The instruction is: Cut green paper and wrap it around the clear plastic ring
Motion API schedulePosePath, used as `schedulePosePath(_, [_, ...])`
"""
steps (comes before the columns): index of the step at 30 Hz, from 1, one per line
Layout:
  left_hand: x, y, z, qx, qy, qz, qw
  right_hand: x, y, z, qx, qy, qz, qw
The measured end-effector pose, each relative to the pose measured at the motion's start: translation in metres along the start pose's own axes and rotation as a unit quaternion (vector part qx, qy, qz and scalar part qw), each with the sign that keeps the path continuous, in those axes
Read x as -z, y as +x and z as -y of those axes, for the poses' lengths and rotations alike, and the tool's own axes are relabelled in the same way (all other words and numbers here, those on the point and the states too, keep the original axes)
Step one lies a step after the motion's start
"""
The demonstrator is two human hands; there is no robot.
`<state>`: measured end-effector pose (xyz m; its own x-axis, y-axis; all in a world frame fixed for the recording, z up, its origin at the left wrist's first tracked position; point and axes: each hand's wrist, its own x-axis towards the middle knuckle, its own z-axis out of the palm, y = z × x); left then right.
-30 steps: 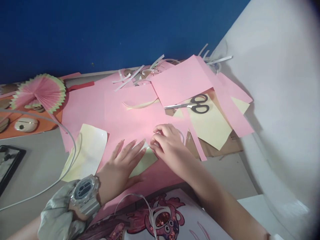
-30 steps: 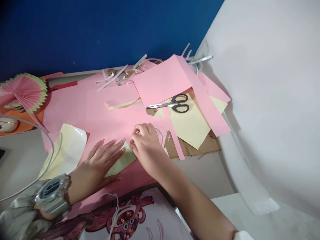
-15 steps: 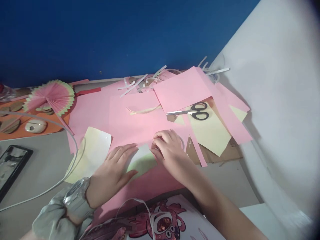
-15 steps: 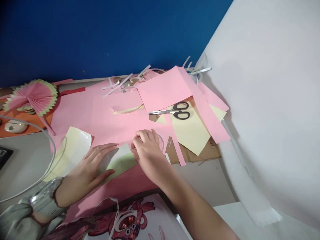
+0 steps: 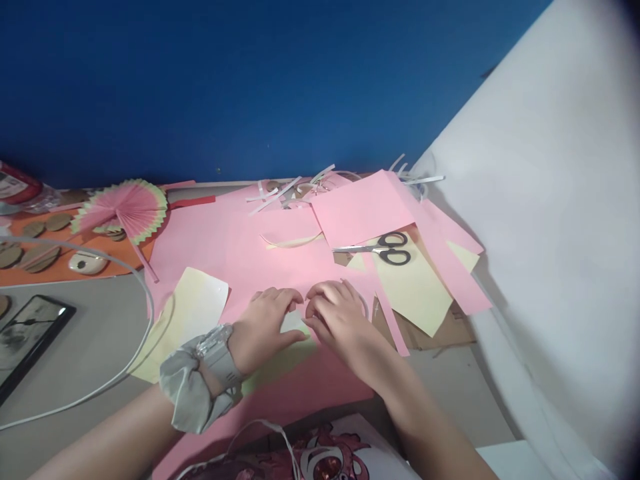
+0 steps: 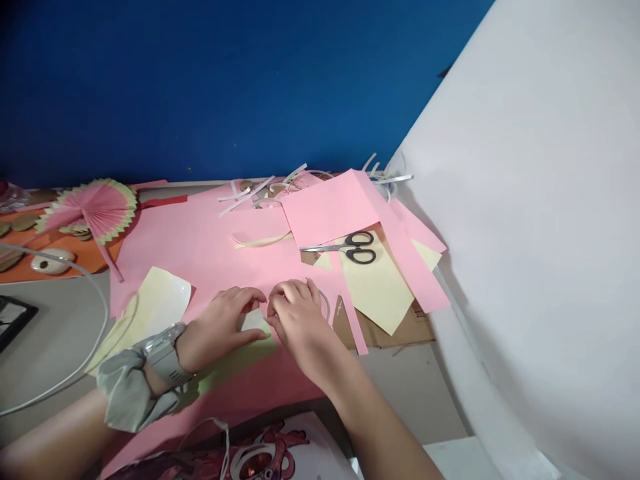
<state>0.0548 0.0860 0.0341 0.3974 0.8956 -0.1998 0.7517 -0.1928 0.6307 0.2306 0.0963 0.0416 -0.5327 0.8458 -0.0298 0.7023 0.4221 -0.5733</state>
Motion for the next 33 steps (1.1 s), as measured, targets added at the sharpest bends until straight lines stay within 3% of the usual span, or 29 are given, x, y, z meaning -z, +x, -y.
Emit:
schedulePosePath(10, [0.0,0.0,0.003,-0.019,0.002,0.026,0.999,-0.001,-0.003,-0.006,0.024,0.015,-0.004,1.0])
schedulePosePath(18, [-0.001,0.002,0.004,-0.006,-0.013,0.019,1.0,0.011,-0.003,-0.001,0.021,0.037,0.035,0.998])
schedulePosePath(27, [0.01,0.005,0.007,-0.029,-0.042,0.042,0.998,0.013,-0.002,-0.002,0.015,0.009,-0.01,1.0])
schedulePosePath(33, [0.022,-0.005,0.004,0.012,-0.083,0.042,0.996,0.019,-0.001,-0.005,0.016,-0.029,-0.02,0.999])
